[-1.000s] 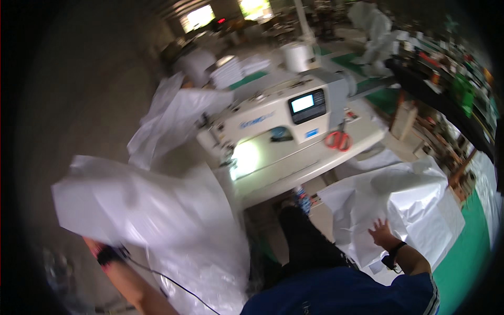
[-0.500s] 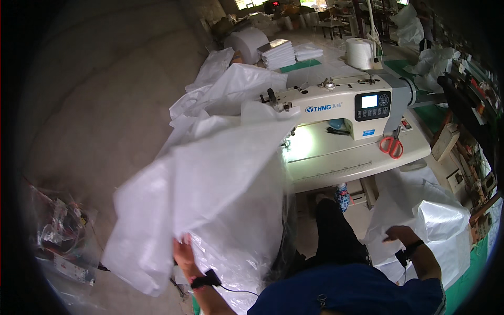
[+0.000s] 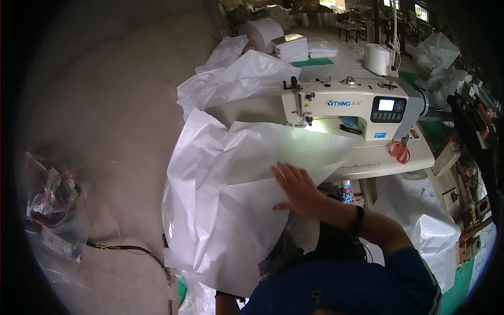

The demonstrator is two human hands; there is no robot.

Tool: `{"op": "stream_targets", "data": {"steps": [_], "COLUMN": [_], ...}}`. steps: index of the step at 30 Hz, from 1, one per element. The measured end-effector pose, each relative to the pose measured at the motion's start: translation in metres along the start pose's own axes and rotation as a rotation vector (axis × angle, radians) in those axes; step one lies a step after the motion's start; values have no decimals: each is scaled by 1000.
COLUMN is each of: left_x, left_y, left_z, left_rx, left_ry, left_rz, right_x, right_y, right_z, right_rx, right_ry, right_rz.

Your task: Sewing edges of large white plastic/vinyl sheets using an industrial sewing machine.

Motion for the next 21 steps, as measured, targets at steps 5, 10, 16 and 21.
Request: {"op": "stream_targets", "data": {"steps": [5,10,16,21], "left_x": [27,-74,-197,-151], "left_y": [90,190,234,183], "left_z": [83,107,32,-77], "left_rx": [126,473,799,703], "left_ry": [-534,-238,459,484], "left_rz": [-628,118,589,-241], "right_x": [90,77,-34,10], "right_y": [13,-86,-191,-56], "right_z": [-26,-48,-4,24], "right_rx": [133,-456,-1088,-518], "right_ry": [-534,-223,670,143], "right_rz": [-87,-16,-325,187]}}
Point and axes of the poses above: each hand's wrist, its own z-axis away from the middle knuckle, its own x-axis out of the palm, y = z × x, the point moved 6 cm from there along -z, towards the middle knuckle, and after that the axes turned 6 degrees about y, right-handed, at the moved point
